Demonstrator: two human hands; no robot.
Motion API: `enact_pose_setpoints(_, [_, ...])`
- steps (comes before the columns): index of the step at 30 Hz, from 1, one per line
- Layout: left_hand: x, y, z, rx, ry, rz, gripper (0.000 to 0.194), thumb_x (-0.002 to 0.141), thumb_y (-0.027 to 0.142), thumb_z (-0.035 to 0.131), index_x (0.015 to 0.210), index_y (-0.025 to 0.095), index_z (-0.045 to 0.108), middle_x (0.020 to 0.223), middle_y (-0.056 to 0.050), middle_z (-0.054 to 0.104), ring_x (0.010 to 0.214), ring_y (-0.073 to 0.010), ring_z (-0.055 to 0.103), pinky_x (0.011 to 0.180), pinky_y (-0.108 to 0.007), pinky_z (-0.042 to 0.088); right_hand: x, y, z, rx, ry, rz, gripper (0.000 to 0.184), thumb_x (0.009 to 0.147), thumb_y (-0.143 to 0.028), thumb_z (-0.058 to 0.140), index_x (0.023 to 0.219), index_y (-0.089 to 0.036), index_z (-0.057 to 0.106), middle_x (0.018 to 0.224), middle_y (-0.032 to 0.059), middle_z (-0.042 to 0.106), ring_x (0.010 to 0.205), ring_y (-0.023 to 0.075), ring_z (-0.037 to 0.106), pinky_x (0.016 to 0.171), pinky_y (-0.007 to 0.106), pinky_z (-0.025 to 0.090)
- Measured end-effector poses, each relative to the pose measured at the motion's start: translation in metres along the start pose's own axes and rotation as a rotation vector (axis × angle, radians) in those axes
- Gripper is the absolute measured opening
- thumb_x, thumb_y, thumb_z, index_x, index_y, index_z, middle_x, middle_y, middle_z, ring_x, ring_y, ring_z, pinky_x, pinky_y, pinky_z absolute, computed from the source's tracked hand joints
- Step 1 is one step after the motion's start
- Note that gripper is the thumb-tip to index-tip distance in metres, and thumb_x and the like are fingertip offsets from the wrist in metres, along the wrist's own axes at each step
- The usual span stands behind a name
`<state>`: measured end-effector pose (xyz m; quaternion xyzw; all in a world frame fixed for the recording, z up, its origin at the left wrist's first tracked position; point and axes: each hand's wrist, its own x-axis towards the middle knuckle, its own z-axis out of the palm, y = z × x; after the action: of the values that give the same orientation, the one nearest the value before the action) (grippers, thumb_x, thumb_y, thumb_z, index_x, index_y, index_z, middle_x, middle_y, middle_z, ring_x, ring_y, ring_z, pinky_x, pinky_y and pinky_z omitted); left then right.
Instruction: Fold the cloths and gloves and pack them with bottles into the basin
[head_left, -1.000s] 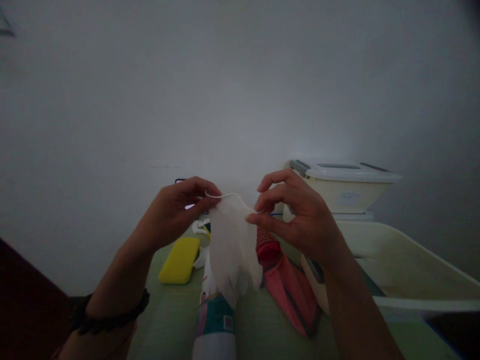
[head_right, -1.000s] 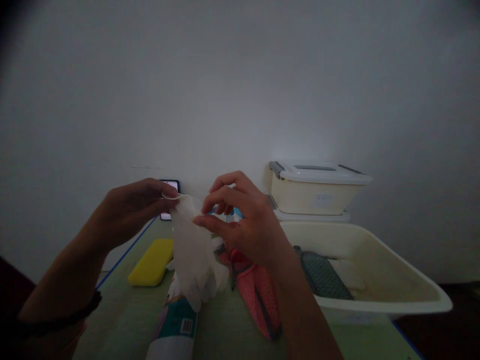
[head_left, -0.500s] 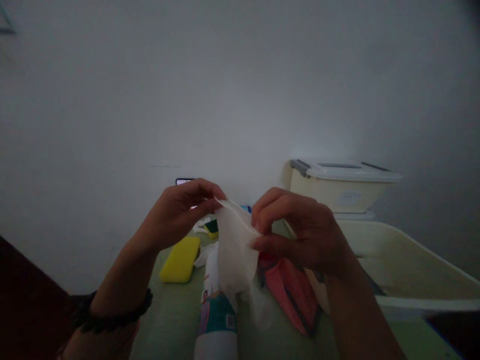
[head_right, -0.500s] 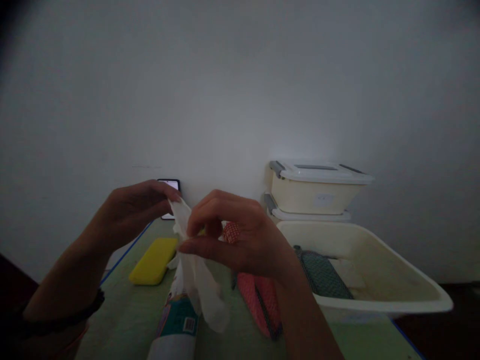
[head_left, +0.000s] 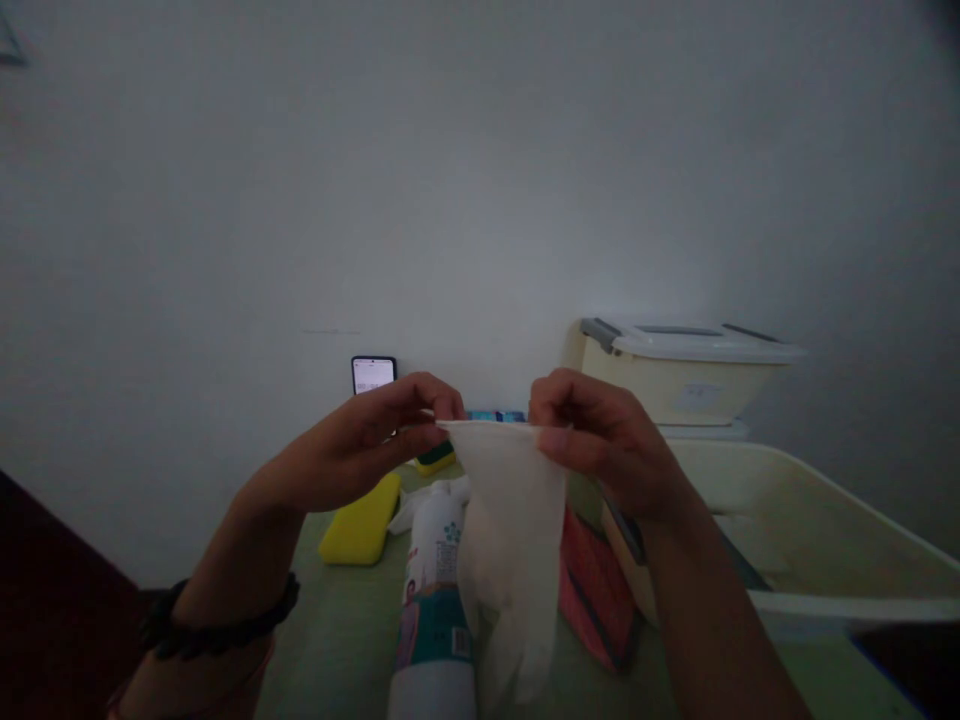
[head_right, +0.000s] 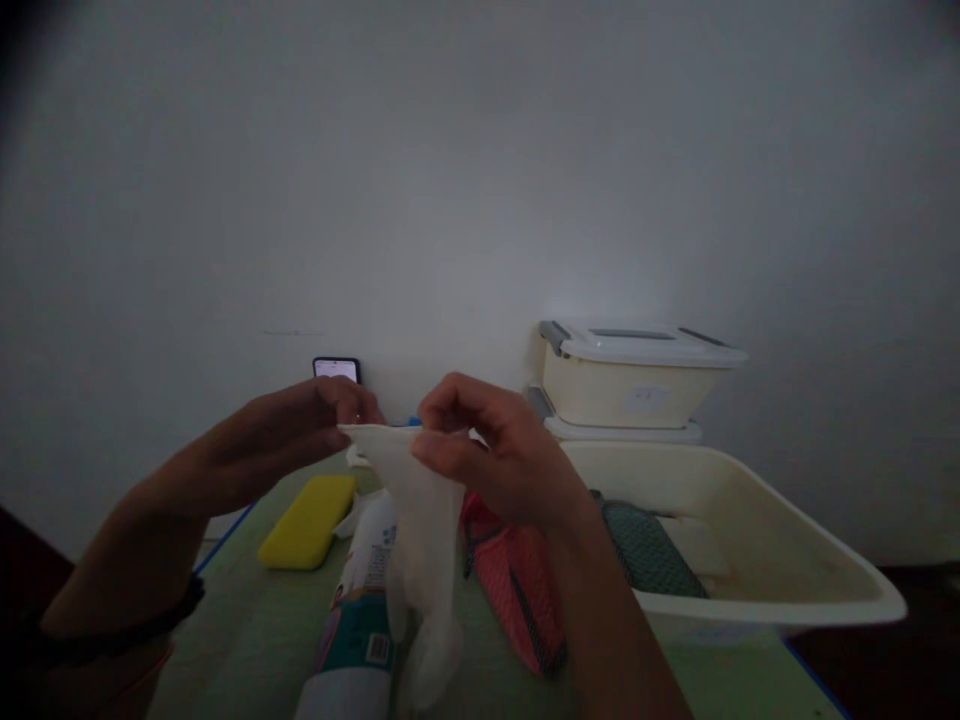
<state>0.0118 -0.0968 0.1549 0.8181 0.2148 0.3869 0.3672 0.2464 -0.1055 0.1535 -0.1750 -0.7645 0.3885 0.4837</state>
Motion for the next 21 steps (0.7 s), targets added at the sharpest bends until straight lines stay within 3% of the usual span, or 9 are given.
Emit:
enact_pose_setpoints(4, [-0.001,0.006,0.006,-0.211,-0.054,0.034,0.003,0.083,0.020,0.057,0.084,0.018,0.059,0.104,-0.009,0.058,0.097,-0.0224,0.056,0.080,-0.034,0.049,0.002,0.004,0.001,0.057,0.027,-0.018,0.023,0.084,-0.026,0.059,0.065,-0.019,0.049,0.063,-0.0044,0.042,0.060,0.0092,0.038,0.053,0.023,0.032])
enact_pose_setpoints(10, [-0.001,0.007,0.013,-0.441,0.019,0.118,0.006,0.077,0.025,0.065,0.077,0.020,0.061,0.072,-0.001,0.057,0.072,-0.0173,0.054,0.063,-0.029,0.047,0.003,0.001,0.010,0.133,-0.050,0.038,0.032,0.083,-0.038,0.061,0.063,-0.019,0.043,0.068,-0.0033,0.045,0.060,0.0089,0.039,0.053,0.022,0.032])
enact_pose_setpoints(16, [-0.003,-0.006,0.005,-0.298,0.056,0.119,0.005,0.082,0.024,0.062,0.086,0.021,0.063,0.077,-0.002,0.058,0.073,-0.0149,0.054,0.064,-0.026,0.045,0.001,0.000,0.007,0.027,-0.034,0.097,0.018,0.077,-0.035,0.070,0.085,-0.021,0.060,0.065,-0.0054,0.048,0.058,0.0079,0.043,0.050,0.020,0.032])
enact_pose_setpoints(21, [-0.003,0.003,0.005,-0.128,0.060,0.141,0.010,0.083,0.027,0.061,0.082,0.018,0.066,0.077,-0.003,0.059,0.070,-0.0143,0.053,0.059,-0.024,0.044,0.003,0.001,0.002,-0.089,0.044,0.039,0.022,0.084,-0.035,0.062,0.070,-0.019,0.059,0.066,-0.0041,0.051,0.061,0.0070,0.044,0.056,0.020,0.035])
